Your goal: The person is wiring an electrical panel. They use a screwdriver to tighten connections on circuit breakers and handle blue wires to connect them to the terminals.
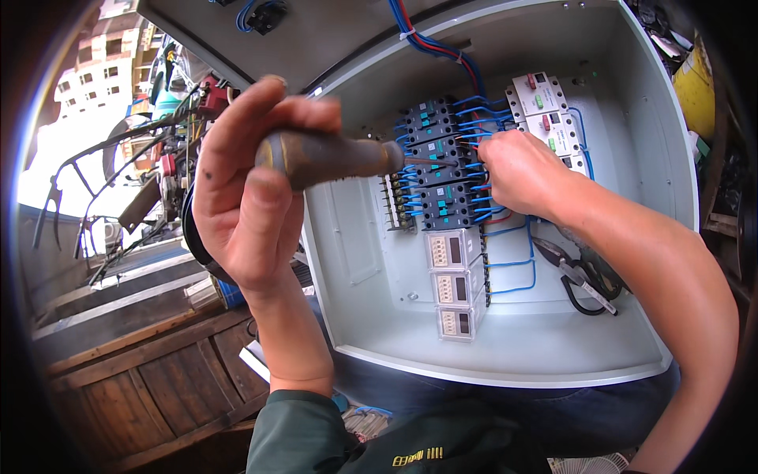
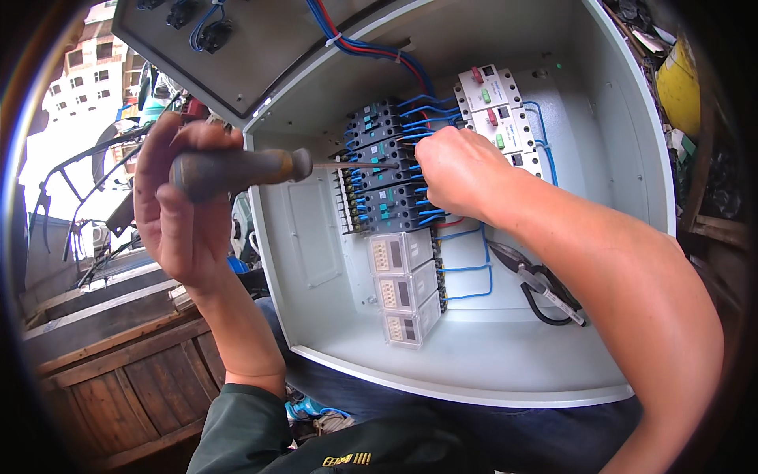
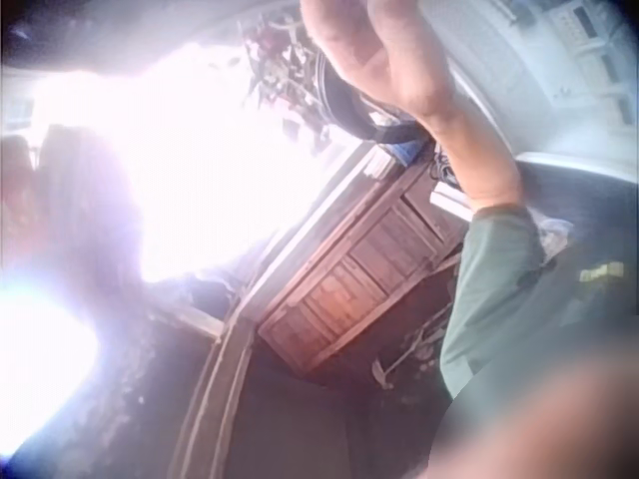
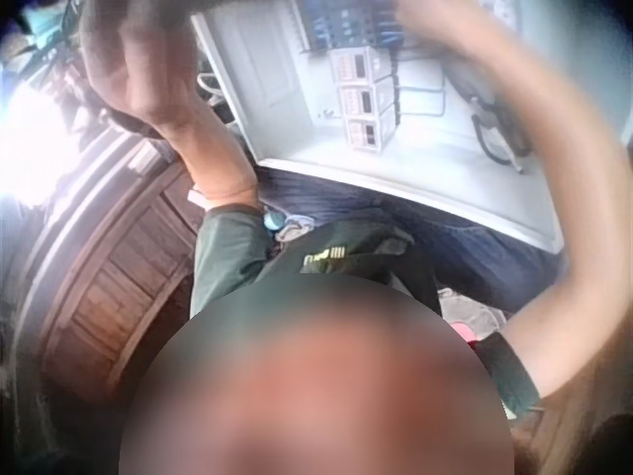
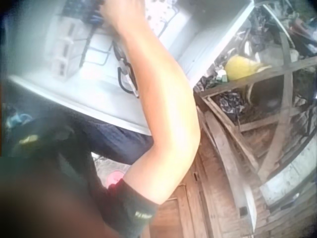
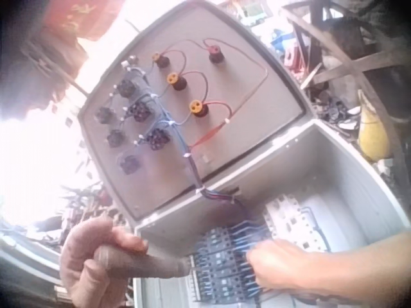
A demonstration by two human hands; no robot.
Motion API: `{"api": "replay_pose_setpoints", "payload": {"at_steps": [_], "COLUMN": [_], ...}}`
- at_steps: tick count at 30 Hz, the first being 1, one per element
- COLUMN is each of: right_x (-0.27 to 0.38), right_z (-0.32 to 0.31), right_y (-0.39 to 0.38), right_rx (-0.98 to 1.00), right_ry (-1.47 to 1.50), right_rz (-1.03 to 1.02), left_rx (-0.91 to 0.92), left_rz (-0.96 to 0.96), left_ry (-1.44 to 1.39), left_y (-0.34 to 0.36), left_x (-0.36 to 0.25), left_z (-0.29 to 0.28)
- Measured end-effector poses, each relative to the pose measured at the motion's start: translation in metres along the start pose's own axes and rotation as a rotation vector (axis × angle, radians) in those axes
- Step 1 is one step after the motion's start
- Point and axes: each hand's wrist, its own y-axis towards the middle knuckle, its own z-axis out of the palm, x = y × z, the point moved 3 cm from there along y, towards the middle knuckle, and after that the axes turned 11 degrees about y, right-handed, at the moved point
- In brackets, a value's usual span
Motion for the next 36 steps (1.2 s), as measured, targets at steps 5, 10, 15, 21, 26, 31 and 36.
{"api": "replay_pose_setpoints", "payload": {"at_steps": [5, 10, 15, 21, 26, 31, 36], "right_x": [0.001, 0.002, 0.003, 0.001, 0.002, 0.009, 0.005], "right_z": [0.001, 0.0, -0.003, -0.001, -0.002, -0.007, -0.006], "right_y": [0.0, 0.001, 0.001, 0.001, 0.002, 0.001, 0.002], "right_rx": [-0.002, 0.022, 0.032, -0.014, 0.046, 0.044, 0.022], "right_ry": [-0.005, -0.002, -0.004, 0.042, 0.044, -0.029, 0.025], "right_rz": [0.005, 0.021, 0.038, 0.018, 0.064, 0.041, 0.039], "left_rx": [-0.252, 0.045, 0.131, -0.511, 0.231, -0.257, -0.565], "left_rz": [-0.236, 0.056, 0.032, -0.197, 0.081, -0.144, -0.217], "left_ry": [-0.295, -0.568, -0.495, -0.507, -0.745, -0.405, -0.517], "left_y": [-0.016, 0.015, 0.022, -0.013, 0.025, 0.009, -0.005], "left_x": [-0.007, 0.016, 0.013, 0.012, 0.023, 0.01, 0.018], "left_z": [0.034, 0.03, 0.036, 0.043, 0.035, 0.045, 0.05]}}
